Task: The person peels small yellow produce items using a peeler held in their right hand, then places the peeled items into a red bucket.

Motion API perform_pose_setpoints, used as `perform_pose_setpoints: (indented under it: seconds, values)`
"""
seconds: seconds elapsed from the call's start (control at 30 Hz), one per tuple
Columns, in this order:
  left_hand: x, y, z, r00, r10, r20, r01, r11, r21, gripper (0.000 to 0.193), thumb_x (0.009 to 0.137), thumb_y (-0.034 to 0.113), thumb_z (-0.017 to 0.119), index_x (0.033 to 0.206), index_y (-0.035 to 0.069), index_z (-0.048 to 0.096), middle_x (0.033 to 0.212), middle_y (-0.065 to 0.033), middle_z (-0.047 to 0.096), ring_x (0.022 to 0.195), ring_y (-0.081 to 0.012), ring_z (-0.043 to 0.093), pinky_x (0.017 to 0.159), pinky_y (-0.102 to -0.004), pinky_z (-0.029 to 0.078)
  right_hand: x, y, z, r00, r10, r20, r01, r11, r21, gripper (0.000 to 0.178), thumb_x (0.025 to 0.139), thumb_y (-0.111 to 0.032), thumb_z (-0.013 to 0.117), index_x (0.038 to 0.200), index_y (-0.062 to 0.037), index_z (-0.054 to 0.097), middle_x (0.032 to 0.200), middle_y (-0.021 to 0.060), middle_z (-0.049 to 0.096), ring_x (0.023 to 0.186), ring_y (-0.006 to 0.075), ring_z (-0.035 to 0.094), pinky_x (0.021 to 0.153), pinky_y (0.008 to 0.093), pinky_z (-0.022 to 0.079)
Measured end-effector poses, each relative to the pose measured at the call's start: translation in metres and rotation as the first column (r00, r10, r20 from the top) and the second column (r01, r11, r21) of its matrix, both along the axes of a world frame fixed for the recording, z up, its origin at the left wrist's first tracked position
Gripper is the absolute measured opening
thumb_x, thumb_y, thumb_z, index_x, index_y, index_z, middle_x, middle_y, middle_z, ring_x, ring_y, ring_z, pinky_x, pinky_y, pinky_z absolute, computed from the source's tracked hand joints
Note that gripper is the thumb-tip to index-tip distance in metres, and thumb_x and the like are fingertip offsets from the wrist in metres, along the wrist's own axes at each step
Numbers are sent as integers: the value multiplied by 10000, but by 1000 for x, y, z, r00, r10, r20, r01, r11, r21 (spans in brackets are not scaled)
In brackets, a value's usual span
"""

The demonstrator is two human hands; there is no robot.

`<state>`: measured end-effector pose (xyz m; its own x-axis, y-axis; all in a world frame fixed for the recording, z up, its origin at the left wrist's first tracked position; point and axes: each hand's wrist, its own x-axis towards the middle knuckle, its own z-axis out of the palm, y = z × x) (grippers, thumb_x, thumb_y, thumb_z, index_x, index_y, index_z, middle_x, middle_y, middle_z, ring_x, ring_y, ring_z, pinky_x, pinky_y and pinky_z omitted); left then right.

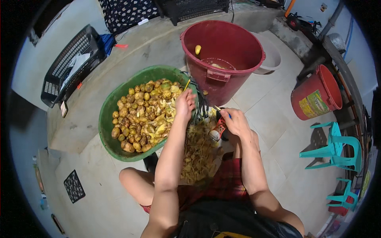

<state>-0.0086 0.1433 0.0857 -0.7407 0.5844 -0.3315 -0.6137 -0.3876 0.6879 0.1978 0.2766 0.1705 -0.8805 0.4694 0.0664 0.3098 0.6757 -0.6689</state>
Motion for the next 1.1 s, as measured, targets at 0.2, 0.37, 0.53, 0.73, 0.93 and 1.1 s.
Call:
perform_pose_setpoints:
  seconds: [0.2,0.37,0.53,0.73,0.93,1.1]
  values:
    - [-11,-106,-90,917,397,-49,-361,768,-529,146,875,51,494,930,22,625,675,-52,605,480,-106,439,416,-272,325,2,4,-11,981,186,50,-159,929,-334,507,954,-482,457,926,-35,693,830,239,663,860,435,624,770,471,475]
    - [-57,-149,-117,944,183,-276,-331,517,-789,236,936,133,507,1083,-12,622,723,-89,603,546,-154,475,538,-339,404,-17,-1,-11,892,258,371,-191,960,-206,581,924,-552,487,860,2,649,743,224,627,743,387,596,712,428,466]
    - [-108,-102,-111,796,-334,-505,-402,331,-854,329,906,90,529,1225,51,600,939,-143,640,888,-284,602,803,-434,500,-39,-6,-2,939,267,216,-198,934,-297,520,874,-503,609,803,13,611,685,208,592,688,368,581,652,422,453]
    - [-149,-43,-129,494,-704,-510,-464,282,-840,582,778,-29,611,1328,144,535,1365,-158,439,1181,-387,474,959,-474,442,-57,-9,-1,902,219,373,-155,969,-193,478,826,-478,690,814,-5,618,670,191,599,660,388,583,627,426,456]
    - [-166,-37,-133,628,-719,-298,-320,111,-941,659,691,-52,732,1290,159,555,1365,-178,381,1182,-381,480,1007,-438,450,-60,-9,2,890,203,408,-131,972,-197,454,817,-459,705,859,-12,634,723,208,628,729,408,616,659,457,464]
    - [-146,-85,-123,783,-404,-473,-241,504,-829,557,778,-49,703,1288,65,511,1294,-174,480,1078,-288,567,854,-387,523,-55,-16,-4,918,224,328,-168,967,-191,446,817,-431,713,924,-3,649,740,215,631,745,403,620,670,454,465]
